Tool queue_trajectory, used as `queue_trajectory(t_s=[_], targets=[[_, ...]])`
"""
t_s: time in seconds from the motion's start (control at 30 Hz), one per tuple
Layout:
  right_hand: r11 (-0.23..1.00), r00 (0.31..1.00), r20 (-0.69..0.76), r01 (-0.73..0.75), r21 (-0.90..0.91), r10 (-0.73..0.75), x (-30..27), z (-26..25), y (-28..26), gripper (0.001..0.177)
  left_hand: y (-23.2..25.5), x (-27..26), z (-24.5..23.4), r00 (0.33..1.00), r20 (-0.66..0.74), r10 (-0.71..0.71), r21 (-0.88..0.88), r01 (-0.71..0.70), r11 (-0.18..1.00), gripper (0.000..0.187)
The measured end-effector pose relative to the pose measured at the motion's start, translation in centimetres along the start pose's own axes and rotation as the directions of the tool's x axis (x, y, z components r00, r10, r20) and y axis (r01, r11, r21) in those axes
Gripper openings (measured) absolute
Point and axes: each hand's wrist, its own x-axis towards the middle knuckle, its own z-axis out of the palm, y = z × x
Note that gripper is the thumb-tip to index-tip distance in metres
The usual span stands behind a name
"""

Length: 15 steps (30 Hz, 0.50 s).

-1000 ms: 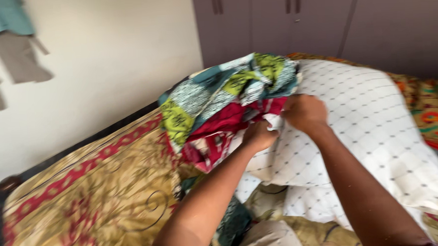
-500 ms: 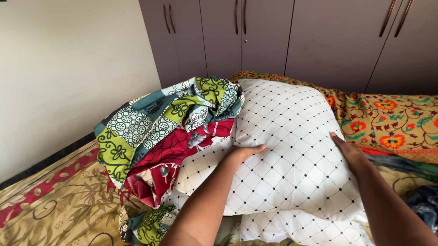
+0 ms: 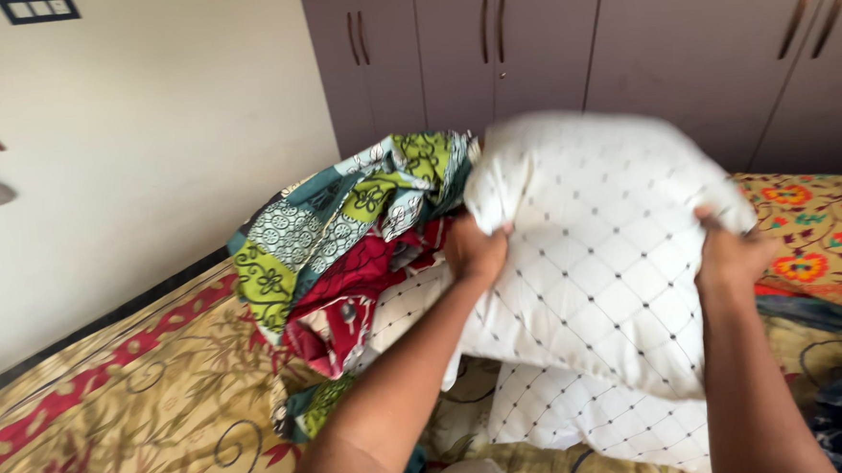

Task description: The person puts a patterned pillowcase onto a pillow by hand and smooths the fabric while working on a bed.

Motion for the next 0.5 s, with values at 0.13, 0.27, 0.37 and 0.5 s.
queue_trajectory(t_s=[0.13,0.27,0.37,0.5], targets=[[0.979,0.986,-0.162,0.068,0.195,-0.036,-3.2,4.9,-9.5,0.057,2.5,2.8,-6.3,0.923,-0.196,0.332,0.019,-0.335,0.942,0.038],[0.837,0.996,-0.049,0.086,0.54,-0.071,-7.6,10.9,-18.6,0.046,3.6,7.9,-14.4,0.723,-0.478,0.498,-0.02,-0.576,0.817,0.038],[0.811,0.995,0.1,-0.06,0.581,0.001,-12.7,15.5,-23.5,0.052,2.5,11.7,-23.5,0.594,-0.566,0.572,0.043,-0.672,0.74,0.029],[0.888,0.912,0.409,-0.172,0.427,-0.02,-23.3,22.2,-27.8,0.06,-2.0,12.0,-38.8,0.572,-0.638,0.515,0.272,-0.459,0.846,0.015]])
